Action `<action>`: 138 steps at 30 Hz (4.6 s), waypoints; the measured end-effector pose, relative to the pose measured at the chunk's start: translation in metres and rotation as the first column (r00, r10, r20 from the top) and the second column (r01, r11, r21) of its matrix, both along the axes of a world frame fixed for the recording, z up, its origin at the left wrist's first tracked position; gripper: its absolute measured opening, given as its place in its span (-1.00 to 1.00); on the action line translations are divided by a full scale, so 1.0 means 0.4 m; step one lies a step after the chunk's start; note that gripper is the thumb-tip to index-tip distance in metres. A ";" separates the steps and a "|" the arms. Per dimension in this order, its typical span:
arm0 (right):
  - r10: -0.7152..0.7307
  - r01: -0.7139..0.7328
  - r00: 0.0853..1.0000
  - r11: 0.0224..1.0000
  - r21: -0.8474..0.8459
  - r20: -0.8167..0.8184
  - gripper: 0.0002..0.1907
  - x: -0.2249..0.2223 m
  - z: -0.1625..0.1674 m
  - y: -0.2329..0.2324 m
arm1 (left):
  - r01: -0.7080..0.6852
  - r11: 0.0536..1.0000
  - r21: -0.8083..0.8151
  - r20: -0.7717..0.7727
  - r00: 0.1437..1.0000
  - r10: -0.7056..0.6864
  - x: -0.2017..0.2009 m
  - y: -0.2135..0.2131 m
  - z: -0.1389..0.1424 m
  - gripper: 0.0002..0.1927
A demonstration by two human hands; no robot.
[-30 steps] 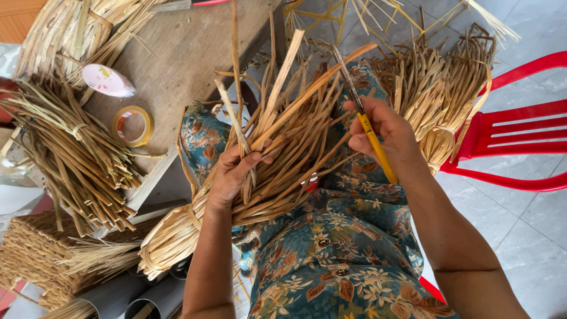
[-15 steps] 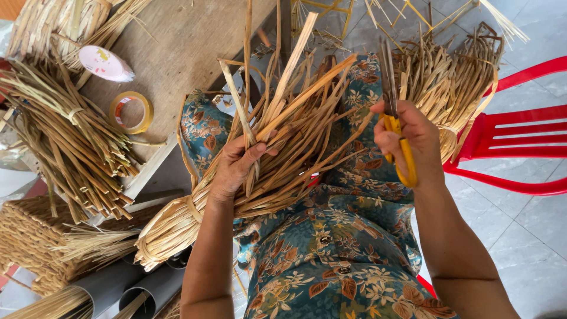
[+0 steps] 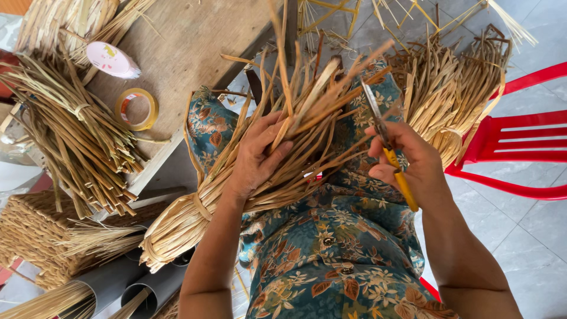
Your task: The person sits and ties thin bamboo strips across a yellow bamboo frame, twisting and knotting the strips to form a woven lattice. They then gather a bundle of dried palm leaves on their lap and trim the leaves with yellow-handled scissors.
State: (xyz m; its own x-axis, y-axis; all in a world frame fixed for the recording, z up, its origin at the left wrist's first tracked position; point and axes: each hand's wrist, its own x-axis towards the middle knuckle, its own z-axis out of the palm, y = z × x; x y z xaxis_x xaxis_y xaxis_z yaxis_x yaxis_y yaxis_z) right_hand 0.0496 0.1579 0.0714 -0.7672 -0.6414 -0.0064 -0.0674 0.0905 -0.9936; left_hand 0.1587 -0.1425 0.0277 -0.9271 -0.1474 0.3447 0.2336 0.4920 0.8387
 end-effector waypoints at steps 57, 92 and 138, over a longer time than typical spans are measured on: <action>-0.068 0.197 0.901 0.944 0.266 -0.428 -0.32 -0.234 0.022 0.103 | 0.285 0.947 -0.149 -0.081 0.951 -0.299 -0.049 0.089 0.030 -0.67; 0.357 -0.034 0.929 0.339 0.940 -0.095 -0.30 -0.014 -0.118 0.032 | -0.122 0.868 -0.482 0.026 0.988 0.154 -0.077 0.051 -0.019 -0.68; 0.021 0.046 0.984 0.931 0.361 -0.178 -0.36 -0.028 -0.143 -0.005 | -0.176 0.947 0.269 0.107 0.982 0.152 -0.123 0.022 -0.096 -0.86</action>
State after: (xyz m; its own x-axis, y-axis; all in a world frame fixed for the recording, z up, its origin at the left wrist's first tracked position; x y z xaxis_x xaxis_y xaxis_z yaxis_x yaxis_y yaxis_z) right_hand 0.0383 0.1560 0.0143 -0.7850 -0.6113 -0.1004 -0.2349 0.4437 -0.8648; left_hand 0.1094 -0.1335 -0.0108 -0.9057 -0.3784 0.1909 0.0920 0.2640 0.9601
